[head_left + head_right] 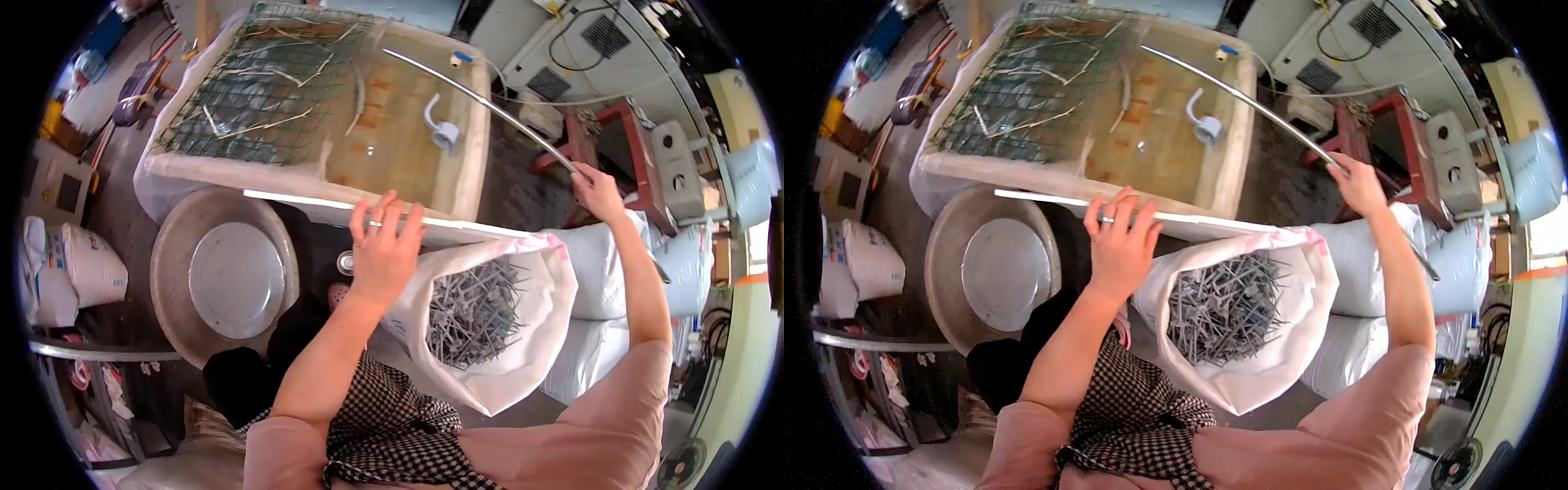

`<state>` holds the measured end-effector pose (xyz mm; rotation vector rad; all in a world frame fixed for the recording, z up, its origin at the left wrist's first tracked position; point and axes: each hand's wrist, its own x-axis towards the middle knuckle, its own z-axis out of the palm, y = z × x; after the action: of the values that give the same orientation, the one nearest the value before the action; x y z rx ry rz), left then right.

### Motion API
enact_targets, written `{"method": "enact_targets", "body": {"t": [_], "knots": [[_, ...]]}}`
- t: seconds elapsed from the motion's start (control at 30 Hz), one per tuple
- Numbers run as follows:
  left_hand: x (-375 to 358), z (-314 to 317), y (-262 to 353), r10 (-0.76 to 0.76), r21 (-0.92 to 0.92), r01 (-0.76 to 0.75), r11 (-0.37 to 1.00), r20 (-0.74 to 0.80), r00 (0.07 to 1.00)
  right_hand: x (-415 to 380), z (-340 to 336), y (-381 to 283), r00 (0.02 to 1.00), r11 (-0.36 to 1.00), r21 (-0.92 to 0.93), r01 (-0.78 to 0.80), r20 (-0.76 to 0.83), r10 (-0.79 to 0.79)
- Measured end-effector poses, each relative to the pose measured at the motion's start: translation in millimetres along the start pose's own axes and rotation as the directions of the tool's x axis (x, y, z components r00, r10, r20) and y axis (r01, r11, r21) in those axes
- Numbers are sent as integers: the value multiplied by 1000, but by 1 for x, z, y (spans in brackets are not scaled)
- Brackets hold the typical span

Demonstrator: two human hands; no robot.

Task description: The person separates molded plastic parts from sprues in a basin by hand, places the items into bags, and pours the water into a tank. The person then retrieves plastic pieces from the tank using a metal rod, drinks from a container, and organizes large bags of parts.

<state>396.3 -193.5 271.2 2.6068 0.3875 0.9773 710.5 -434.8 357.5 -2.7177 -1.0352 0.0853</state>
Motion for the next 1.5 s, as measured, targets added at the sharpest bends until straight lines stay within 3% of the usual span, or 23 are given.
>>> {"method": "enact_targets", "body": {"t": [0.1, 0.13, 0.17, 0.27, 0.43, 0.5, 0.7, 0.97, 1.13, 1.3, 1.5], "knots": [[-3, -3, 2, 8, 14, -8, 1000, 13, 1000, -35, -53, 13, 999, 981, -187, -47, 6, 49], [-4, -3, 2, 8, 17, -8, 1000, 8, 1000, -46, -67, 2, 970, 935, -281, -217, 46, 239], [-5, -3, 3, 6, 20, -6, 1000, 2, 1000, -52, -71, -3, 968, 932, -282, -226, 38, 247], [-4, -4, 4, 9, 11, -9, 1000, -11, 1000, -61, -78, -17, 937, 820, -509, -260, 71, 342], [-5, -4, 5, 7, 20, -6, 1000, -32, 999, -49, -81, -32, 952, 826, -525, -206, 89, 294], [-5, -5, 3, 10, 9, -10, 1000, -18, 1000, -38, -89, -34, 903, 852, -463, -247, 209, 375], [-7, -6, 2, 7, -12, -7, 1000, 6, 1000, -17, -102, -61, 922, 792, -592, -146, 209, 325], [-7, -7, 1, -6, -26, 6, 1000, -8, 1000, 2, -51, -31, 868, 891, -443, -99, 400, 295], [-9, -7, 1, -17, -47, 16, 999, -14, 1000, -3, 3, -20, 885, 971, -235, -44, 441, 147], [-8, -7, 0, -21, -56, 21, 998, 6, 1000, 8, 66, -17, 933, 999, -1, -42, 358, 39], [-4, -7, -1, -40, -71, 41, 997, 5, 999, 45, 108, -57, 930, 999, 40, -12, 368, -4]]}}
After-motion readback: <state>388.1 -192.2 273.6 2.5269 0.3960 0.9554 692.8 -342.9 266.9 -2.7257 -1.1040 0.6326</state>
